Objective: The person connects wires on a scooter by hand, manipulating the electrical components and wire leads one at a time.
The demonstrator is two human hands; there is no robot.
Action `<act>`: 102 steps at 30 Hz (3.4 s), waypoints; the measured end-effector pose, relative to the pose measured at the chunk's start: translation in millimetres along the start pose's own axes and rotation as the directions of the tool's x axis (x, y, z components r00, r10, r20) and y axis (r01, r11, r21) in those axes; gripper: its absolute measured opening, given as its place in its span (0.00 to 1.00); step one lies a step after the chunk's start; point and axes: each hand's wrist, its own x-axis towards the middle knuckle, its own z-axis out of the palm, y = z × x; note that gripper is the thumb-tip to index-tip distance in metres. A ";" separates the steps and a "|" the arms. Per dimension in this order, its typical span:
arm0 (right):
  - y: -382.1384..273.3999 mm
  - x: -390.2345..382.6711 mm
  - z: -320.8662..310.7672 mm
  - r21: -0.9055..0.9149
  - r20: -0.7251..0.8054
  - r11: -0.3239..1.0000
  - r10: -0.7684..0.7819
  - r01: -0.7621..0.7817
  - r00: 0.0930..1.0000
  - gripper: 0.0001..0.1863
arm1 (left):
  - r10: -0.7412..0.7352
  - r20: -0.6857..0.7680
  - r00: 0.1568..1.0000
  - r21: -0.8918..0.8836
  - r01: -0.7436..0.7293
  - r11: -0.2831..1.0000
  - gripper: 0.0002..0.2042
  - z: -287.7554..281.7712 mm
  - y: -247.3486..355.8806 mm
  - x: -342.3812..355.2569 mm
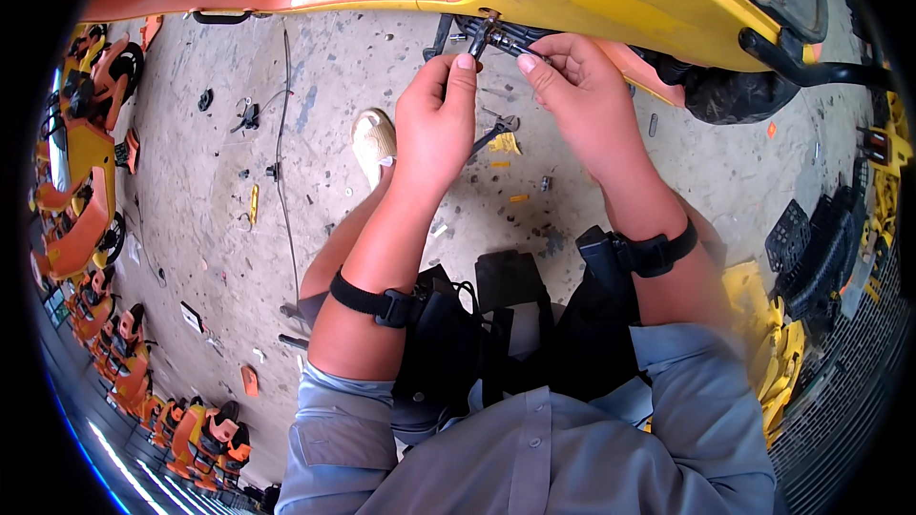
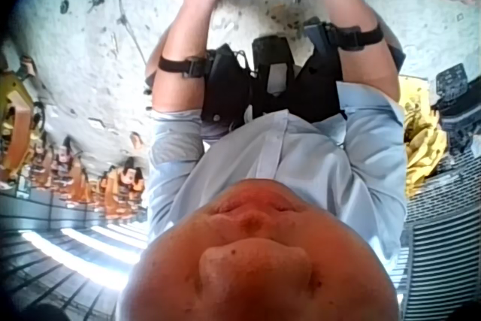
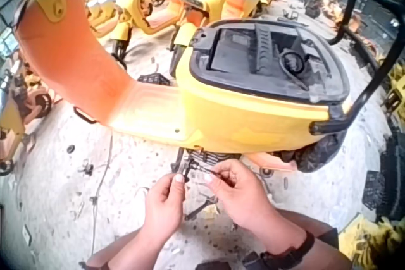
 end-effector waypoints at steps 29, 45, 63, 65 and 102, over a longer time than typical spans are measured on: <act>-24.2 0.4 -15.0 0.158 0.181 0.936 0.287 -0.316 0.941 0.18 | 0.102 -0.013 0.995 0.005 -0.102 0.995 0.12 -0.3 -1.3 -0.8; -7.2 1.5 1.3 -0.088 -0.032 0.992 0.085 -0.088 0.996 0.15 | 0.051 -0.043 0.998 0.021 -0.050 0.999 0.14 2.1 -1.8 -1.2; -20.6 0.6 -5.6 0.002 0.073 0.955 0.296 -0.297 0.952 0.11 | 0.026 -0.035 0.999 -0.023 -0.026 0.999 0.14 -1.2 0.4 0.6; -5.3 0.7 -2.8 -0.027 0.007 0.994 0.102 -0.102 0.995 0.15 | 0.026 -0.031 0.999 -0.015 -0.027 1.000 0.14 -0.5 1.8 -0.2; 3.2 0.3 4.1 -0.056 -0.189 0.990 -0.138 0.129 0.972 0.07 | -0.087 0.007 0.996 -0.107 0.088 0.990 0.18 -3.1 2.8 1.4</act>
